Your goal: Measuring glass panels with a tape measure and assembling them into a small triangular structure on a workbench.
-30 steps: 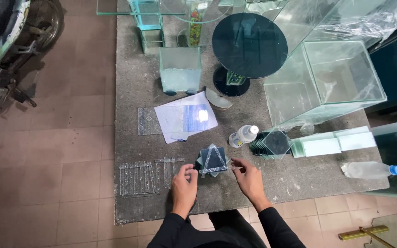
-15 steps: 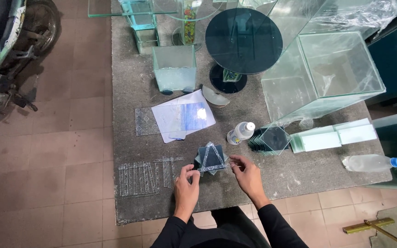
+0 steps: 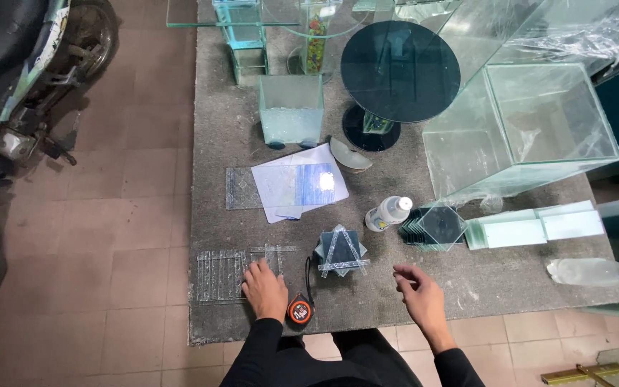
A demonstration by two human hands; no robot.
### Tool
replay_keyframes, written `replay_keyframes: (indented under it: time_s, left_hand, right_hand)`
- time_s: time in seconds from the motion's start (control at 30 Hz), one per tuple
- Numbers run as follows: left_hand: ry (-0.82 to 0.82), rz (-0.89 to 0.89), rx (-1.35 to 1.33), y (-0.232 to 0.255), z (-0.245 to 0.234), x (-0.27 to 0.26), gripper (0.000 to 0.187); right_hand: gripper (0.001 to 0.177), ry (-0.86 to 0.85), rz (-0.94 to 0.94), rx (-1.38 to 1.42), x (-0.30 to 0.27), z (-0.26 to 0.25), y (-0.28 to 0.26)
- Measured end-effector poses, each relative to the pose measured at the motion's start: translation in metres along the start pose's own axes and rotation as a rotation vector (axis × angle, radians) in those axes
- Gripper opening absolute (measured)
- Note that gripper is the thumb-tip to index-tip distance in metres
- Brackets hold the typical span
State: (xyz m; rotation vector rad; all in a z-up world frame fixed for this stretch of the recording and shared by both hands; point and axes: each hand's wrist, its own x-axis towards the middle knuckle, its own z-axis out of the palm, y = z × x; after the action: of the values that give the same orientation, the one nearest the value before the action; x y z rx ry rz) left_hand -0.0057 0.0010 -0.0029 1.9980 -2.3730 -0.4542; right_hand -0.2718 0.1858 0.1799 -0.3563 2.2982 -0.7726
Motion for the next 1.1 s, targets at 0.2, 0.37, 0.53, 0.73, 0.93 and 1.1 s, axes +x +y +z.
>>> replay_keyframes:
  time_s: [0.2, 0.37, 0.53, 0.73, 0.93, 1.1]
  left_hand:
    - [-0.056, -0.032, -0.008, 0.014, 0.000, 0.007, 0.053]
    - [-0.084, -0.087, -0.131, 0.016, 0.000, 0.012, 0.057]
    - [-0.112, -0.075, -0.263, 0.019, -0.012, 0.012, 0.054]
    - [-0.119, -0.091, -0.218, 0.020, -0.018, 0.013, 0.044]
    - [-0.080, -0.052, -0.172, 0.019, 0.005, 0.015, 0.057]
    - [-0.064, -0.064, -0.254, 0.019, 0.008, 0.016, 0.044]
  right_hand:
    - [0.029, 0.014, 0.078, 0.055, -0.006, -0.004, 0.003]
    - [0.028, -0.010, 0.082, 0.062, -0.010, -0.005, -0.001]
    - [0.029, -0.025, 0.088, 0.054, -0.006, -0.008, 0.001]
    - [0.029, -0.029, 0.066, 0.068, -0.007, -0.011, 0.004]
    - [0.026, -0.046, 0.066, 0.070, -0.004, -0.009, 0.009]
    - [0.025, -0.066, 0.071, 0.062, -0.006, -0.011, 0.004]
